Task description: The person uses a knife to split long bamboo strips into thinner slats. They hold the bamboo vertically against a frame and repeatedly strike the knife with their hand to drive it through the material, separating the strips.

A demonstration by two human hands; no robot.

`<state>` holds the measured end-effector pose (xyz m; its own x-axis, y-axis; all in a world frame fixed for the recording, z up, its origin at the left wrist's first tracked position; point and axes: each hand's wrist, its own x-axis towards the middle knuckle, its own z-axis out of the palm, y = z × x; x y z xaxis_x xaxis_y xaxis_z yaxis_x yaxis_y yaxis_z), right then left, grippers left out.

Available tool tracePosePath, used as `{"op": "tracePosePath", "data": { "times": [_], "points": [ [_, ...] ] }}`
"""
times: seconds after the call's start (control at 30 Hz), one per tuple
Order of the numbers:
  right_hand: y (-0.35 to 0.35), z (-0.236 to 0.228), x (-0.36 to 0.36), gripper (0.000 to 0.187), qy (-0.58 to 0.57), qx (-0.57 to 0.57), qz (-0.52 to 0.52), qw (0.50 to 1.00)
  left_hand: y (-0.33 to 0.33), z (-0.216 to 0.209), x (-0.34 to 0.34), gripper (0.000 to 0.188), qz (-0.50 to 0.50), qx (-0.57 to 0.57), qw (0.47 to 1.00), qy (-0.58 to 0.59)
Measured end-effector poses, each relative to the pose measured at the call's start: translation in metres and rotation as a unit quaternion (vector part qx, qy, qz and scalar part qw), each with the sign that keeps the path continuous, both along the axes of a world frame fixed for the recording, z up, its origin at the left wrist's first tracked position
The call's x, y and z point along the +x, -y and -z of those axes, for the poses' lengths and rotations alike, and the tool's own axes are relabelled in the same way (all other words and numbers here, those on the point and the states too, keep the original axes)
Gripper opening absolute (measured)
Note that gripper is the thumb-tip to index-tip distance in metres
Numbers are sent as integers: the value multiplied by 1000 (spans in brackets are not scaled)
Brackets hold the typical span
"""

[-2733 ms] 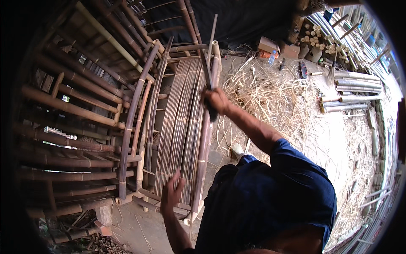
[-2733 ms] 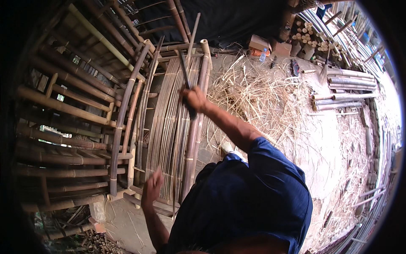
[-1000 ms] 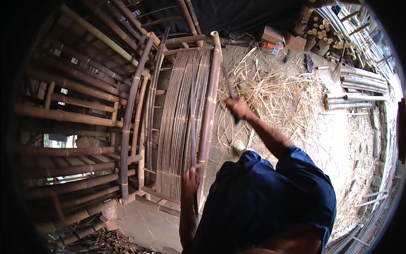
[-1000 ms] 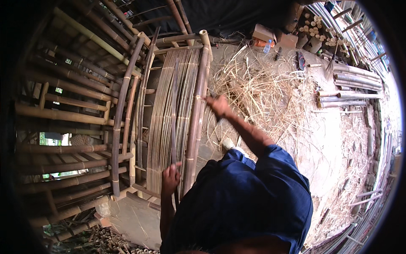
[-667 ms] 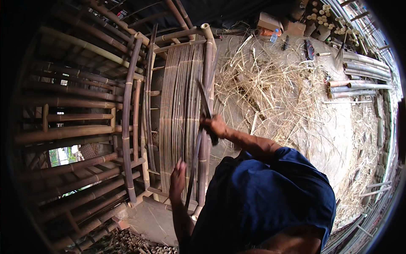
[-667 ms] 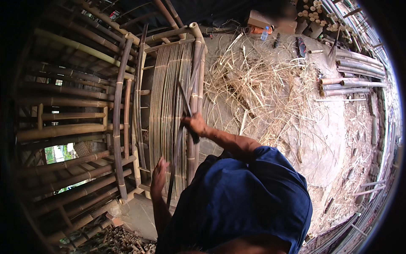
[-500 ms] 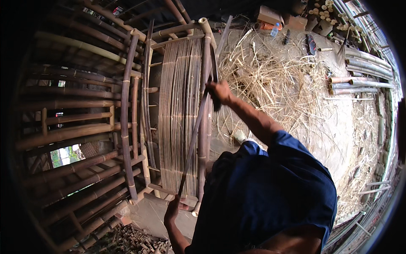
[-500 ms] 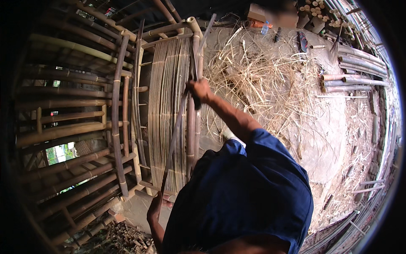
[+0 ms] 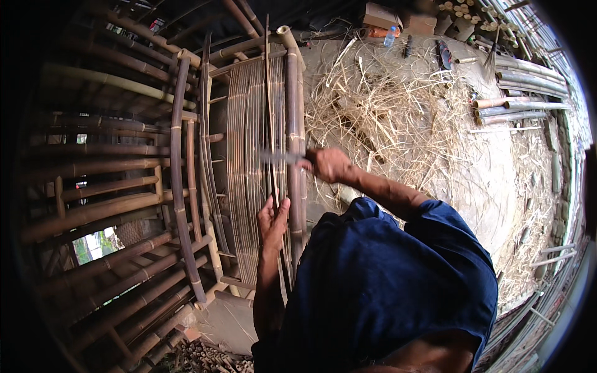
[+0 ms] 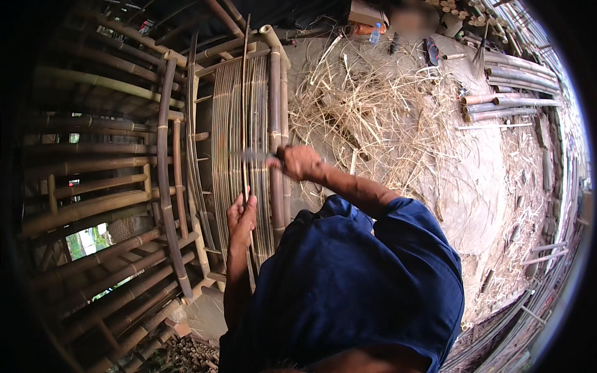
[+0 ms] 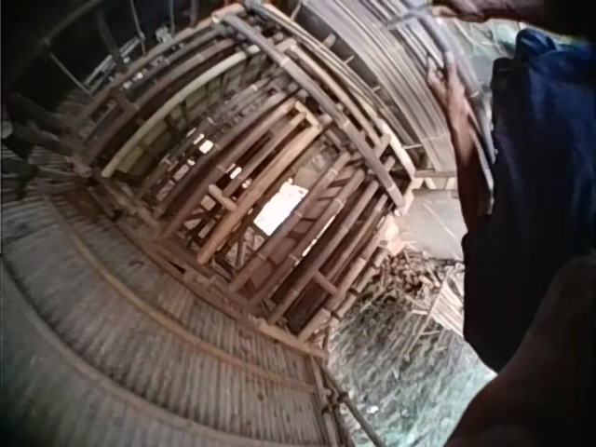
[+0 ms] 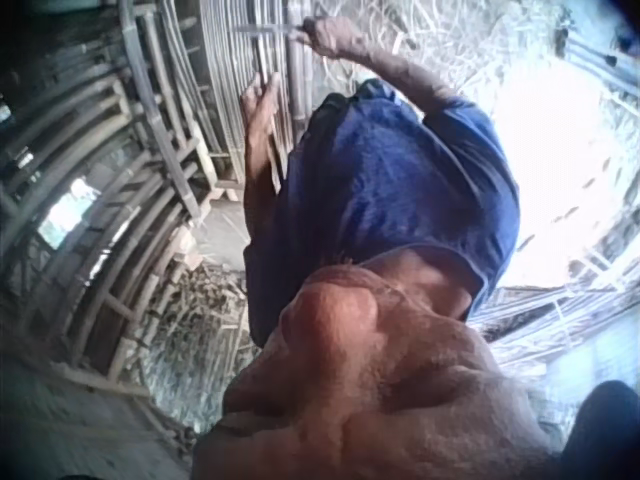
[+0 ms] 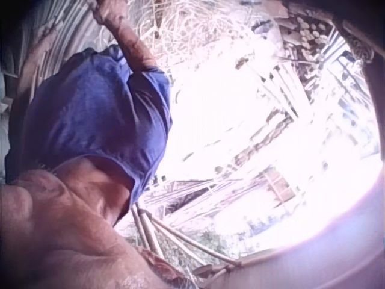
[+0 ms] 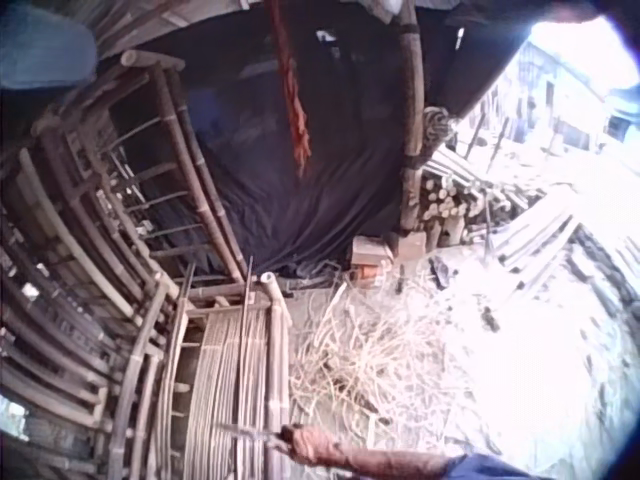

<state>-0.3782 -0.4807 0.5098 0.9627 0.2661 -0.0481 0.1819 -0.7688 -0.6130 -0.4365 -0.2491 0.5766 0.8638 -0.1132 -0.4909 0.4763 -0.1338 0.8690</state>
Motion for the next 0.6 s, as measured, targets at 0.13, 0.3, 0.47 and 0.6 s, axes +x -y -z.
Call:
{"op": "tracePosePath", "data": {
  "times": [0.13, 0.3, 0.47, 0.6],
  "points": [
    [-34, -16, -39, 72, 73, 61, -64, 993, 2, 4, 16, 50, 10, -7, 1000, 12],
    [0, 5, 49, 68, 24, 44, 117, 992, 3, -8, -15, 46, 29, 2, 997, 68],
    [-7, -38, 9, 69, -14, 9, -18, 1000, -4, -26, -29, 43, 39, -10, 997, 65],
    [-13, -12, 32, 68, 87, 36, 1, 996, -6, -33, -35, 46, 29, 1, 996, 84]
  ]
}}
